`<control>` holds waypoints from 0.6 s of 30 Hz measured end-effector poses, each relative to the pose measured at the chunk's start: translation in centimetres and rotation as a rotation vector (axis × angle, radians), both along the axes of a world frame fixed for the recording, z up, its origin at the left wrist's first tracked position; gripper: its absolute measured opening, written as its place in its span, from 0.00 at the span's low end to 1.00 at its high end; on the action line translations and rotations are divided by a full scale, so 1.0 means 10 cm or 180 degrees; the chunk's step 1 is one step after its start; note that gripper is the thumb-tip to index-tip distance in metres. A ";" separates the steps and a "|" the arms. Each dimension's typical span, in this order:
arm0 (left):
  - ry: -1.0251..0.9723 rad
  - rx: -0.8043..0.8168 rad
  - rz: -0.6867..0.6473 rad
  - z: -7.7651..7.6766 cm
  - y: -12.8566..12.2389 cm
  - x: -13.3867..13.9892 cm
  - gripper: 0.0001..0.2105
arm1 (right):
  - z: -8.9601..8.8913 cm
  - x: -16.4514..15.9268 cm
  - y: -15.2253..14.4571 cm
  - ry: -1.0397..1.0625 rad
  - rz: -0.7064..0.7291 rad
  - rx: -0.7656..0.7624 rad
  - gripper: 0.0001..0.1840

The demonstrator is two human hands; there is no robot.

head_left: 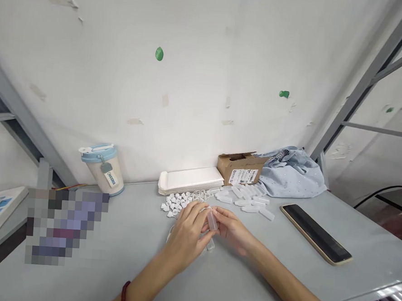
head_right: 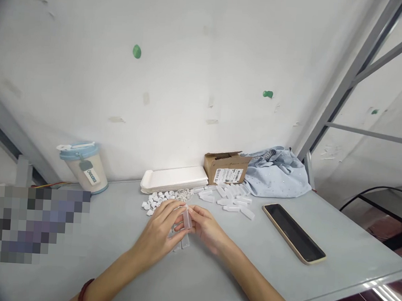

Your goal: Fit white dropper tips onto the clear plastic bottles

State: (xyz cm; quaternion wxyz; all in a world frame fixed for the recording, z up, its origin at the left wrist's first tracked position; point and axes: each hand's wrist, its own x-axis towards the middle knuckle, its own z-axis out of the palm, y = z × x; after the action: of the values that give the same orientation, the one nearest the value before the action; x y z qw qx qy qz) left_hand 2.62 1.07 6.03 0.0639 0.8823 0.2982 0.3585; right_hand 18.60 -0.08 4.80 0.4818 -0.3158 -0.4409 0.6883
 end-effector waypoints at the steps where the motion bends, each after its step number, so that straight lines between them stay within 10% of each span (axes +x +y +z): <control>1: 0.0029 0.0038 0.0004 0.00 0.01 0.01 0.19 | 0.01 0.01 0.00 -0.0015 0.0018 0.0011 0.17; 18: 0.0631 -0.1195 -0.0147 -0.01 -0.02 0.16 0.12 | 0.12 0.42 0.02 -0.2563 0.0462 0.0267 0.09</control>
State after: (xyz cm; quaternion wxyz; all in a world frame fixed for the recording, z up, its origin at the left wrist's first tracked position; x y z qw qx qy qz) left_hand 4.24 0.85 5.91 0.2056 0.8925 0.3443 0.2065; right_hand 22.81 0.15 6.03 0.2334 -0.5081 -0.6430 0.5233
